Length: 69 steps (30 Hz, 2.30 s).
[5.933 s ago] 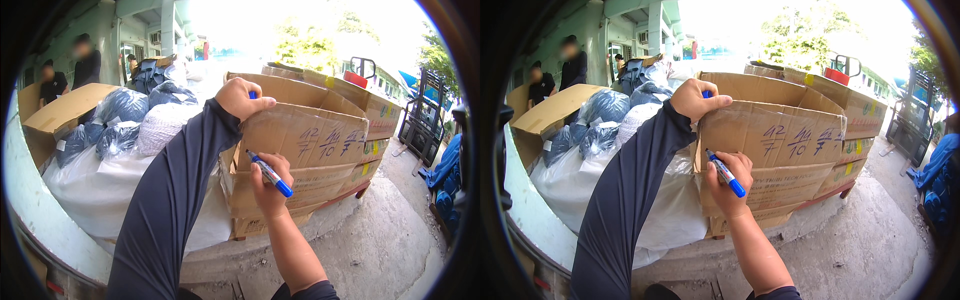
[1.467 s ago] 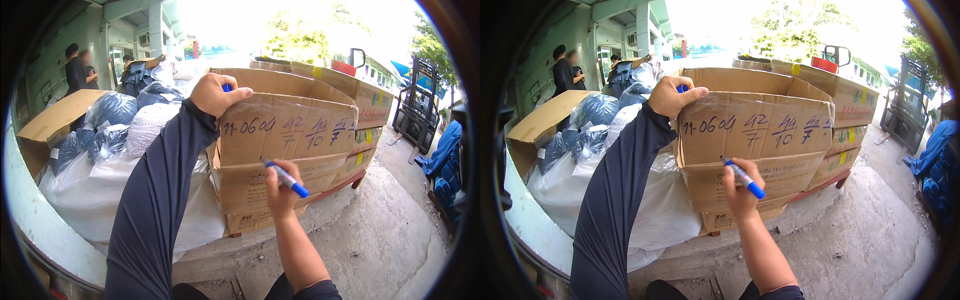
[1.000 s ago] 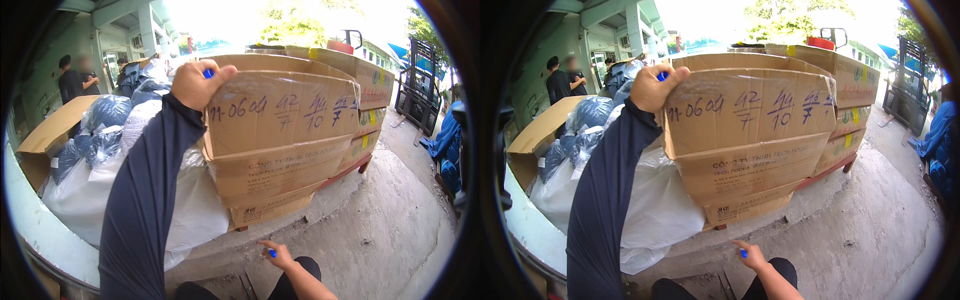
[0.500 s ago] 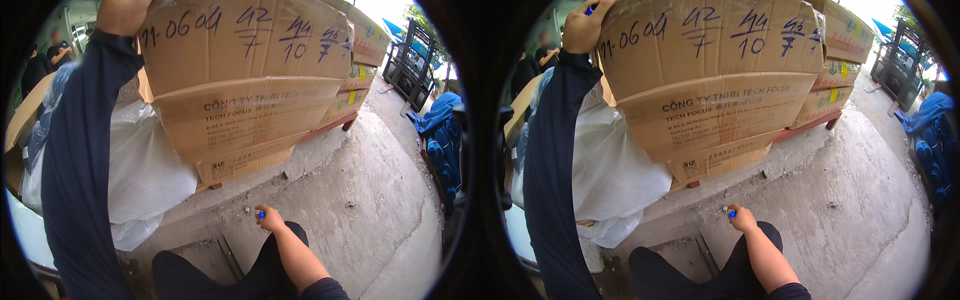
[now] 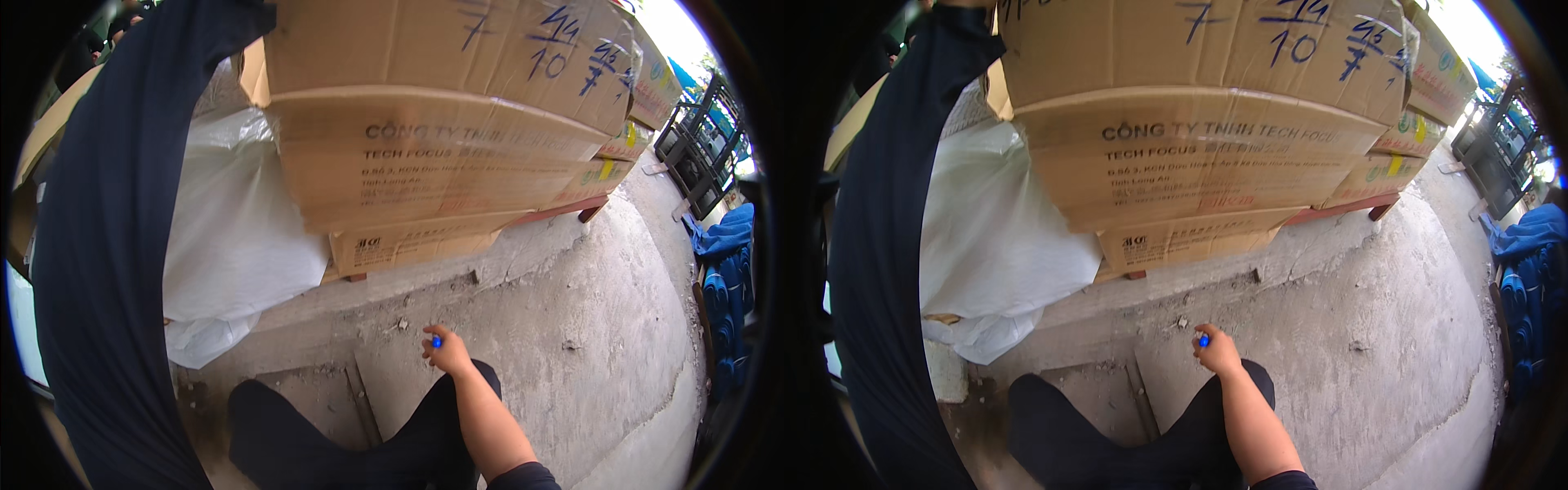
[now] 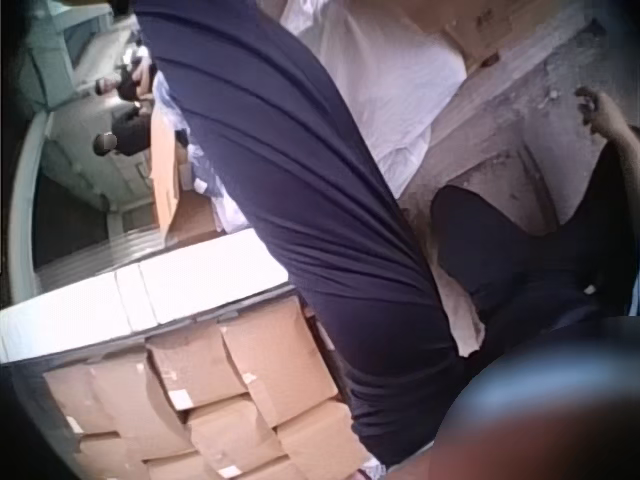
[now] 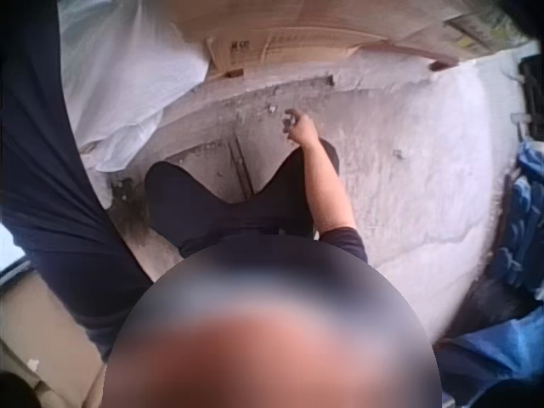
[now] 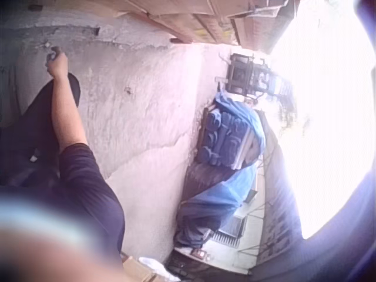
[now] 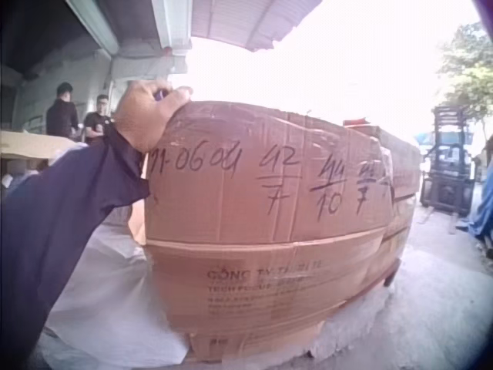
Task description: The person writes on cardboard boxes with a blue marker, adding numbers and text labels. The person opens and closes box flaps while writing and moves between multiple boxes in a warehouse area.
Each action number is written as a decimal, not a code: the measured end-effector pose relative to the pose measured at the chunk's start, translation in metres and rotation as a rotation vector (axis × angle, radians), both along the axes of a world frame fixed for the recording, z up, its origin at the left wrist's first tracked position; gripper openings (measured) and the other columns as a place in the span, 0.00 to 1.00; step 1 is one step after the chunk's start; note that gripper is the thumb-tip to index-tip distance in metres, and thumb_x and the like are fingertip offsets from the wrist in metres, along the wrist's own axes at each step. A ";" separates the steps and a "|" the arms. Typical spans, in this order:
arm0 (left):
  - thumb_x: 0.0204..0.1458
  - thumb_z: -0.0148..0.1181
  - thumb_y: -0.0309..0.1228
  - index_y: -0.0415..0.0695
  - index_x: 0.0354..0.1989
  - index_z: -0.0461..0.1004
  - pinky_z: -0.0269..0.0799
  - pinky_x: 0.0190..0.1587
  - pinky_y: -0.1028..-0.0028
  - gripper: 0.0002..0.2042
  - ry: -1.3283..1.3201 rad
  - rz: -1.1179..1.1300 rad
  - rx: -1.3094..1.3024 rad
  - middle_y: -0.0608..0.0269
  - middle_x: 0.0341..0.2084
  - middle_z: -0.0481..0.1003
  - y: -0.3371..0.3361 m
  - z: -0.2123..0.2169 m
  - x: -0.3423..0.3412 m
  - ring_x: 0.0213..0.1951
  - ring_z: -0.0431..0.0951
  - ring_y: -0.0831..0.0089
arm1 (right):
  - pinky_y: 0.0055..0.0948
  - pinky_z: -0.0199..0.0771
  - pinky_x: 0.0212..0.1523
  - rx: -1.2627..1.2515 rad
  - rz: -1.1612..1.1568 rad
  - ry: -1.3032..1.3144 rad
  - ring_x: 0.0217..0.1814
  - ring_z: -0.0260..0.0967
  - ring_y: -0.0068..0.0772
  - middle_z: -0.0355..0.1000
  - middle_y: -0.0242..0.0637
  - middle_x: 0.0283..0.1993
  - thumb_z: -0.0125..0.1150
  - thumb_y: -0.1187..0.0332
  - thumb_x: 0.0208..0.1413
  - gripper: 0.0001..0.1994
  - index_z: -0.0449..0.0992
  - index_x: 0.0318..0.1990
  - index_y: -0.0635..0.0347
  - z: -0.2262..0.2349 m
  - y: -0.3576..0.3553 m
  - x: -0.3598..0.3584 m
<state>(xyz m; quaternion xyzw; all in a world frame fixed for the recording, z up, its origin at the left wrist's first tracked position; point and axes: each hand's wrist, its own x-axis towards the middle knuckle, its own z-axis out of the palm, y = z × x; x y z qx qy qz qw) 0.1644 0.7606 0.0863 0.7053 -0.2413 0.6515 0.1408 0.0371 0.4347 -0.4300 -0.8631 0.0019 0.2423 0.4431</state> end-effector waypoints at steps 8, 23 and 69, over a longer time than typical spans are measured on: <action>0.56 0.62 0.37 0.35 0.27 0.78 0.66 0.29 0.70 0.15 0.141 0.024 -0.101 0.59 0.16 0.74 -0.004 -0.008 -0.005 0.22 0.71 0.76 | 0.33 0.80 0.34 -0.011 0.025 -0.001 0.29 0.81 0.32 0.81 0.40 0.31 0.63 0.64 0.61 0.19 0.76 0.58 0.55 -0.011 0.008 0.002; 0.56 0.68 0.48 0.38 0.24 0.79 0.61 0.23 0.73 0.22 0.168 -0.220 -0.152 0.64 0.10 0.64 -0.008 -0.008 -0.011 0.16 0.63 0.77 | 0.32 0.80 0.36 -0.036 -0.119 -0.037 0.31 0.81 0.31 0.82 0.40 0.33 0.62 0.58 0.63 0.20 0.76 0.59 0.56 -0.009 0.003 -0.013; 0.57 0.65 0.48 0.39 0.30 0.82 0.66 0.26 0.71 0.21 0.199 -0.068 -0.153 0.62 0.13 0.68 -0.008 -0.007 -0.010 0.18 0.65 0.74 | 0.31 0.78 0.43 0.309 -0.307 -1.574 0.43 0.77 0.36 0.78 0.42 0.40 0.70 0.74 0.52 0.14 0.80 0.47 0.63 0.286 -0.008 0.117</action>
